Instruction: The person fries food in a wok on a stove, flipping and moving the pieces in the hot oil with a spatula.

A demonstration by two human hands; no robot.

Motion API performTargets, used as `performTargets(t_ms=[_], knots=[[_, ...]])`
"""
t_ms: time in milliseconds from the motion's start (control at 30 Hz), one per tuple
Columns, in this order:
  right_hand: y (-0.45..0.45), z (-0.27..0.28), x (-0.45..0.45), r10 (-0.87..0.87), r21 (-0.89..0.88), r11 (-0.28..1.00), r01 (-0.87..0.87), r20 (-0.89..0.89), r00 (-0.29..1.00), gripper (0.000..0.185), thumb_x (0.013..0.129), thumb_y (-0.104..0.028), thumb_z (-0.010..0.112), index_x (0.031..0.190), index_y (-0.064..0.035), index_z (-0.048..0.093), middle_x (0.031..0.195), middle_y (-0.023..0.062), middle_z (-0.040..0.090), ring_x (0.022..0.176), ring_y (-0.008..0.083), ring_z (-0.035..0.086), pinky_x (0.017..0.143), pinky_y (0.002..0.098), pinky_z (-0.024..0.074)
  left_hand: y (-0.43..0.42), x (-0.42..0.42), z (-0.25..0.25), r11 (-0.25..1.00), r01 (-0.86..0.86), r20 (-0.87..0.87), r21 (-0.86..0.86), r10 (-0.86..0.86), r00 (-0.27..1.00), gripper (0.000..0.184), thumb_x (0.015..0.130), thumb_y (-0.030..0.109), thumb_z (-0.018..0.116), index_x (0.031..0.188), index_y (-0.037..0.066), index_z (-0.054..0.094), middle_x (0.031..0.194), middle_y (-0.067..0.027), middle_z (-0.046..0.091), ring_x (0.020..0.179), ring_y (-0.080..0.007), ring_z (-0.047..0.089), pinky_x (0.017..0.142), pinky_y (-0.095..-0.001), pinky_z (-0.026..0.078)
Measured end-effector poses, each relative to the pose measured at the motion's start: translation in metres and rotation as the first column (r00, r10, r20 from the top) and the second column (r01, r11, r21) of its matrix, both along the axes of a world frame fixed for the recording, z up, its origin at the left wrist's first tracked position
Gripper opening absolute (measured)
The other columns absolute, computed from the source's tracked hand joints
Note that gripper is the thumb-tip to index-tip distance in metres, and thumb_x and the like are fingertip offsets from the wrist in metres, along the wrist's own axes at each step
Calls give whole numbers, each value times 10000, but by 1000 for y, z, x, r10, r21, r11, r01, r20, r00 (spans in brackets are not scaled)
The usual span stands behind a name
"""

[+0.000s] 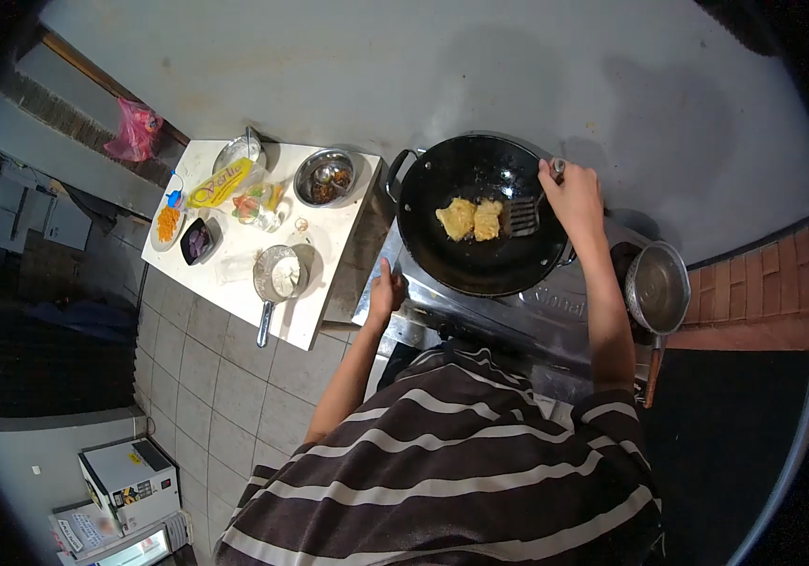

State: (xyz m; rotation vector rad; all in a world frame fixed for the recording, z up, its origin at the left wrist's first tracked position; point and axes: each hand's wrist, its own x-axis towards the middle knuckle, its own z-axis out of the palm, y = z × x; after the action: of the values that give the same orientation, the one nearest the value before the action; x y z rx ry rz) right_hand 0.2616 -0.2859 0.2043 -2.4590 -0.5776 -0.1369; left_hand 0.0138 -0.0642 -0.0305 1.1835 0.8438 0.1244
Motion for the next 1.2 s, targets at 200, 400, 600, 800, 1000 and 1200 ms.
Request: performTargets(t_ms=[200, 400, 600, 800, 1000, 1200], knots=[[4, -3, 0, 97, 57, 992, -112, 222, 970, 318, 887, -263, 620, 722, 6, 583, 579, 203, 518, 595, 416, 531, 563, 417, 434, -2, 0, 4, 1000, 1, 5, 12, -1, 1000, 705, 930, 699, 284, 489, 152, 340, 429, 28, 324, 339, -101, 284, 354, -272, 184], [1, -9, 11, 108, 48, 993, -106, -51, 993, 302, 889, -279, 613, 772, -1, 610, 623, 199, 573, 612, 400, 577, 612, 431, 476, -1, -1, 2, 1000, 6, 7, -16, -6, 1000, 703, 925, 706, 286, 492, 156, 350, 433, 34, 325, 341, -98, 287, 355, -270, 183], [-6, -15, 9, 92, 305, 951, 48, -429, 899, 313, 895, -252, 627, 746, 19, 581, 539, 158, 484, 482, 219, 498, 543, 368, 423, -3, -1, 2, 999, -12, -31, 40, 13, 999, 703, 918, 714, 294, 501, 153, 373, 440, 37, 338, 347, -99, 295, 357, -270, 185], [-23, -3, 9, 175, 157, 975, -158, -102, 979, 274, 906, -234, 613, 790, 13, 593, 531, 145, 504, 470, 246, 480, 549, 361, 427, -5, -1, 10, 999, -11, -56, 50, 14, 998, 699, 918, 713, 297, 515, 149, 387, 445, 38, 350, 348, -98, 290, 357, -270, 184], [-17, 20, -10, 171, 137, 970, -200, 200, 965, 237, 891, -223, 622, 832, 6, 621, 669, 185, 603, 604, 386, 572, 585, 422, 448, -6, 0, 16, 1000, -4, -17, -6, 4, 1000, 684, 925, 702, 293, 513, 160, 350, 442, 41, 324, 343, -94, 272, 355, -270, 171], [-5, 29, -43, 155, 196, 961, -193, 192, 969, 209, 881, -207, 631, 807, -11, 618, 694, 195, 603, 646, 393, 593, 591, 435, 448, -4, -1, 7, 999, -5, -30, 46, 7, 1000, 683, 922, 708, 293, 521, 158, 359, 438, 38, 328, 339, -95, 276, 351, -269, 169]])
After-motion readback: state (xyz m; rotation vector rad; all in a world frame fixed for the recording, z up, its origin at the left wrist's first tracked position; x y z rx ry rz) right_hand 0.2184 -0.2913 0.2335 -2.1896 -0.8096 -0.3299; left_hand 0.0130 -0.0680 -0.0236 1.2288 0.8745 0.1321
